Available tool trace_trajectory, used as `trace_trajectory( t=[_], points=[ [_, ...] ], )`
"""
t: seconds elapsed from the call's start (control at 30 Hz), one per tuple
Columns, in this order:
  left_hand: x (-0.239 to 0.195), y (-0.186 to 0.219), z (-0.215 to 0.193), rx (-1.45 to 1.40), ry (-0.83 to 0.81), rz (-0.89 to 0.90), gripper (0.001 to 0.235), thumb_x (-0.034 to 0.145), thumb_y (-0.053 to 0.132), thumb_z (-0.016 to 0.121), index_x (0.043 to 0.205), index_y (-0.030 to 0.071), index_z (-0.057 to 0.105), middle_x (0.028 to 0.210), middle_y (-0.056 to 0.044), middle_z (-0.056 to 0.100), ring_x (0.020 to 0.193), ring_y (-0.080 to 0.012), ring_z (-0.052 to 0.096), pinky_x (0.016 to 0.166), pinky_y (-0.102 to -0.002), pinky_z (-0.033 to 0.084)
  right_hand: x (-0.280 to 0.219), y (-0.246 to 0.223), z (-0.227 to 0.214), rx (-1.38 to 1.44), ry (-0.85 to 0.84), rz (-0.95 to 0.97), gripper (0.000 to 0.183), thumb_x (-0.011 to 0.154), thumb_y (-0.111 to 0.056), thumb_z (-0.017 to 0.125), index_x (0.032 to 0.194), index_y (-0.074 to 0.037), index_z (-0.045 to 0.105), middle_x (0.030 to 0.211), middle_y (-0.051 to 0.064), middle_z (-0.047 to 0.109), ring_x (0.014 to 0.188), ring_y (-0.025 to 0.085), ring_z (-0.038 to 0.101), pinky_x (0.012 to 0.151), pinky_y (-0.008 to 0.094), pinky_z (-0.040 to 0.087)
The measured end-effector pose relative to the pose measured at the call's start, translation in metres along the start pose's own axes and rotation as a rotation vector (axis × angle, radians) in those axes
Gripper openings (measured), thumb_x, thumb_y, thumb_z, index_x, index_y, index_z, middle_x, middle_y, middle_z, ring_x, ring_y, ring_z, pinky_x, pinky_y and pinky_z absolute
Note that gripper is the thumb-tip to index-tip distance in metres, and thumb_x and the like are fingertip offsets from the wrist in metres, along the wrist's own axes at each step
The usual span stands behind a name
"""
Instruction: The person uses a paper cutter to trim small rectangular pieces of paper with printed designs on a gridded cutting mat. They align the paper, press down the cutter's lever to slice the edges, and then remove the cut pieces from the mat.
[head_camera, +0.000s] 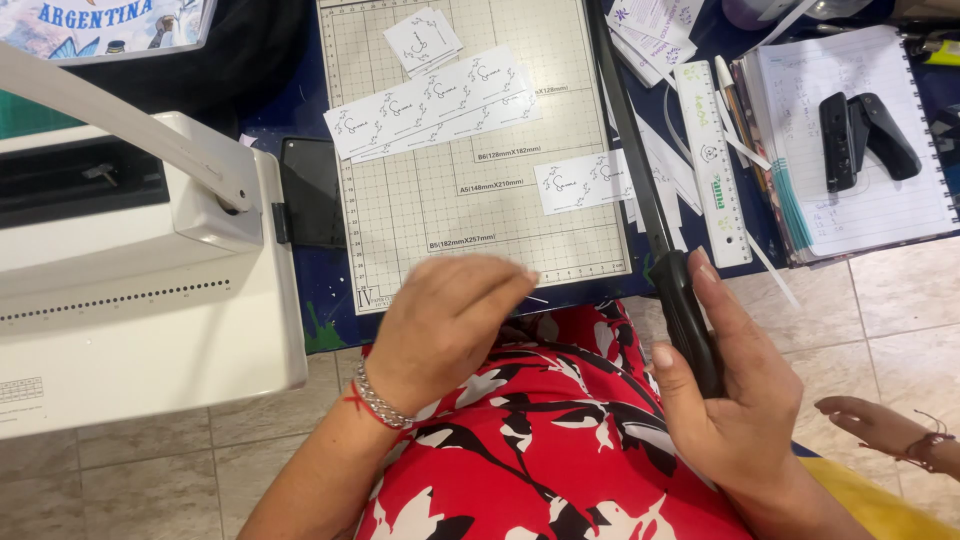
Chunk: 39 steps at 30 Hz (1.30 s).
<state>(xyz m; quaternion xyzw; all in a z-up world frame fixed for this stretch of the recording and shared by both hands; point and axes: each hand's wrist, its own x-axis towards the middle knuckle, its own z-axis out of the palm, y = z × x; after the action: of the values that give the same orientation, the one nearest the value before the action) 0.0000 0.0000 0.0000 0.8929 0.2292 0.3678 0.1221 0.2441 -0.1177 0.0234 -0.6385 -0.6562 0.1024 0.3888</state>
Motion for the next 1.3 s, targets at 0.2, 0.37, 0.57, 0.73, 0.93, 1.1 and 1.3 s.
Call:
trace_trajectory(
  t=[0.2, 0.37, 0.57, 0.73, 0.93, 1.1, 1.3],
  points=[
    [0.005, -0.002, 0.007, 0.106, 0.013, -0.059, 0.032, 0.105, -0.003, 0.058, 0.136, 0.004, 0.063, 0.131, -0.012, 0.073, 0.12, -0.0302, 0.072, 0.091, -0.041, 0.057, 0.003, -0.003, -0.001, 0.028, -0.007, -0.018, 0.06, 0.094, -0.007, 0.066, 0.148, 0.011, 0.048, 0.151, 0.029, 0.056, 0.138, 0.035, 0.06, 0.116, 0.037, 0.047],
    [0.021, -0.011, 0.045, 0.232, -0.18, -0.126, 0.053, 0.105, 0.038, 0.052, 0.141, 0.001, 0.058, 0.153, -0.019, 0.053, 0.144, -0.0342, 0.05, 0.119, -0.05, 0.039, 0.002, -0.004, -0.002, -0.023, -0.016, 0.001, 0.06, 0.094, -0.011, 0.066, 0.149, 0.008, 0.05, 0.152, 0.027, 0.057, 0.139, 0.034, 0.06, 0.116, 0.038, 0.047],
    [0.034, -0.013, 0.073, 0.345, -0.282, -0.181, 0.09, 0.097, 0.073, 0.044, 0.145, -0.003, 0.055, 0.157, -0.022, 0.047, 0.148, -0.0355, 0.042, 0.126, -0.053, 0.025, 0.003, -0.002, -0.001, -0.003, -0.01, -0.047, 0.055, 0.097, -0.008, 0.063, 0.146, 0.011, 0.05, 0.149, 0.029, 0.058, 0.135, 0.036, 0.063, 0.114, 0.039, 0.049],
    [0.041, -0.016, 0.078, 0.301, -0.27, -0.183, 0.09, 0.096, 0.072, 0.043, 0.144, -0.003, 0.055, 0.157, -0.021, 0.047, 0.149, -0.0341, 0.041, 0.126, -0.05, 0.025, 0.0, 0.003, 0.004, 0.005, -0.016, -0.058, 0.052, 0.098, -0.007, 0.06, 0.144, 0.014, 0.05, 0.148, 0.032, 0.057, 0.133, 0.038, 0.064, 0.113, 0.041, 0.051],
    [0.043, -0.016, 0.075, 0.267, -0.327, -0.175, 0.09, 0.098, 0.072, 0.044, 0.151, -0.001, 0.048, 0.162, -0.02, 0.041, 0.153, -0.0336, 0.034, 0.128, -0.051, 0.023, -0.004, 0.005, 0.009, -0.029, -0.025, -0.053, 0.05, 0.099, -0.006, 0.059, 0.144, 0.013, 0.051, 0.147, 0.033, 0.058, 0.129, 0.038, 0.067, 0.106, 0.038, 0.054],
    [0.044, -0.015, 0.076, 0.288, -0.313, -0.161, 0.093, 0.096, 0.074, 0.048, 0.151, -0.001, 0.048, 0.162, -0.02, 0.04, 0.152, -0.0335, 0.035, 0.128, -0.05, 0.025, -0.005, 0.005, 0.013, 0.006, -0.011, -0.036, 0.048, 0.1, -0.006, 0.056, 0.143, 0.015, 0.05, 0.147, 0.037, 0.057, 0.129, 0.04, 0.066, 0.107, 0.039, 0.053],
    [0.044, -0.015, 0.076, 0.323, -0.337, -0.161, 0.095, 0.096, 0.077, 0.045, 0.153, 0.0, 0.048, 0.162, -0.019, 0.039, 0.153, -0.0317, 0.034, 0.129, -0.048, 0.023, -0.011, 0.009, 0.018, 0.011, -0.014, -0.002, 0.045, 0.101, -0.003, 0.056, 0.144, 0.011, 0.051, 0.149, 0.036, 0.056, 0.071, 0.018, 0.072, 0.083, 0.03, 0.056]
  ],
)
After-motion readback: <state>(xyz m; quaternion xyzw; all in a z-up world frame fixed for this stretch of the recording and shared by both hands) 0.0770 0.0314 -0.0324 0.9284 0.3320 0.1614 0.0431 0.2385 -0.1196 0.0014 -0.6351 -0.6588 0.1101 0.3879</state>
